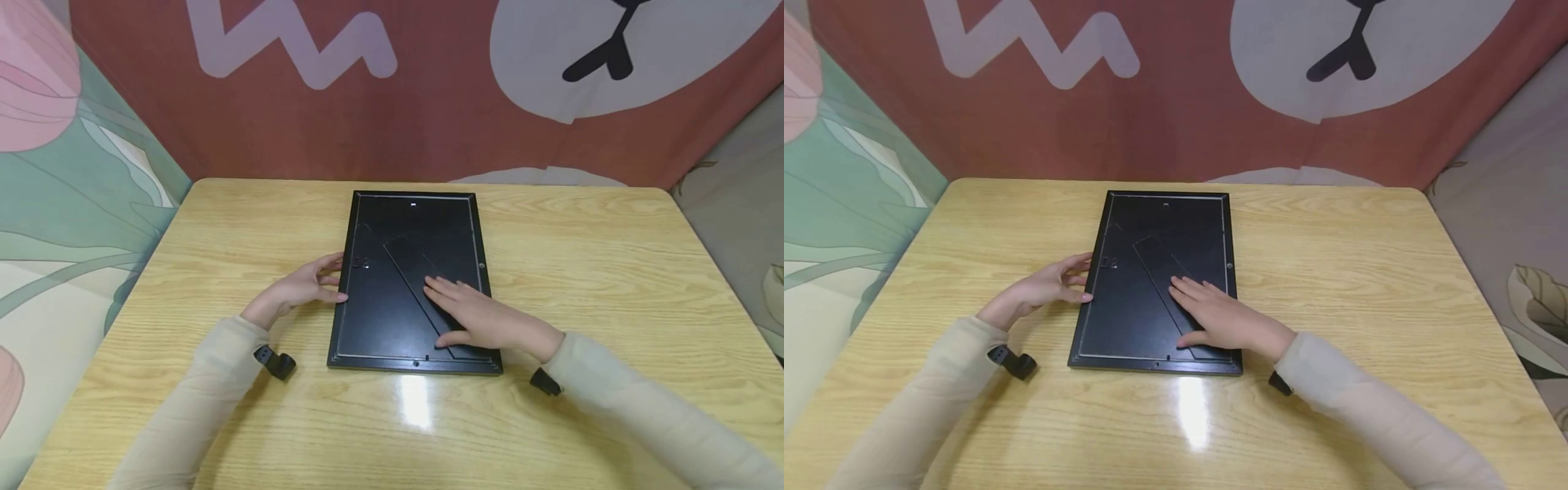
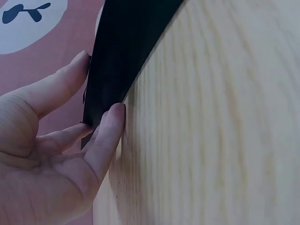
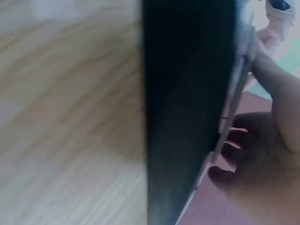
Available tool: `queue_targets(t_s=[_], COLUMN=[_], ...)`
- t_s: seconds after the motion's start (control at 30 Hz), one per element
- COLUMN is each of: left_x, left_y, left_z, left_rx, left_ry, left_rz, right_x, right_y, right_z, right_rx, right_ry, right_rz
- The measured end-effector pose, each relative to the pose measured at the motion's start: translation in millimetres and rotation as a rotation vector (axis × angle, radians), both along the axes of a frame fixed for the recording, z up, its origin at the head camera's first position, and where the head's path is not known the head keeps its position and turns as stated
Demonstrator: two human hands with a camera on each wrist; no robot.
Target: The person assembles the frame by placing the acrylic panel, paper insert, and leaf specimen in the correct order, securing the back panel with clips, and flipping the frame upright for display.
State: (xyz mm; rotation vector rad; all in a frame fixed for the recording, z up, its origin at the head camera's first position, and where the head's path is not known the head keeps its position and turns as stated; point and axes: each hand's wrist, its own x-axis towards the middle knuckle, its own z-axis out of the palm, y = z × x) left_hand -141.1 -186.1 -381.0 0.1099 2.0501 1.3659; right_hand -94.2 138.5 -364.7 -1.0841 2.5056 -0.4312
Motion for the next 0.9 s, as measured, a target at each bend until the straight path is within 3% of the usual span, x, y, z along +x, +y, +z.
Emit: queue_targets(t_s=[0.1, 0.4, 0.9], left_x=[-1.0, -1.9, -3.6], left_y=[1.3, 6.0, 24.6], left_z=[-0.4, 2.7, 8.6], left_rx=[-0.009, -0.057, -0.146], left_ry=[-0.003, 0.001, 0.028], left_rz=[0.006, 0.044, 0.116], right_x=[-1.4, -0.1, 2.1], right_y=[4, 6, 6], right_z=[-7.8, -19.7, -23.3], right_rx=[0.042, 0.039, 0.030], right_ry=[0.015, 0.037, 0.037], right_rz=[0.021, 0.039, 0.013])
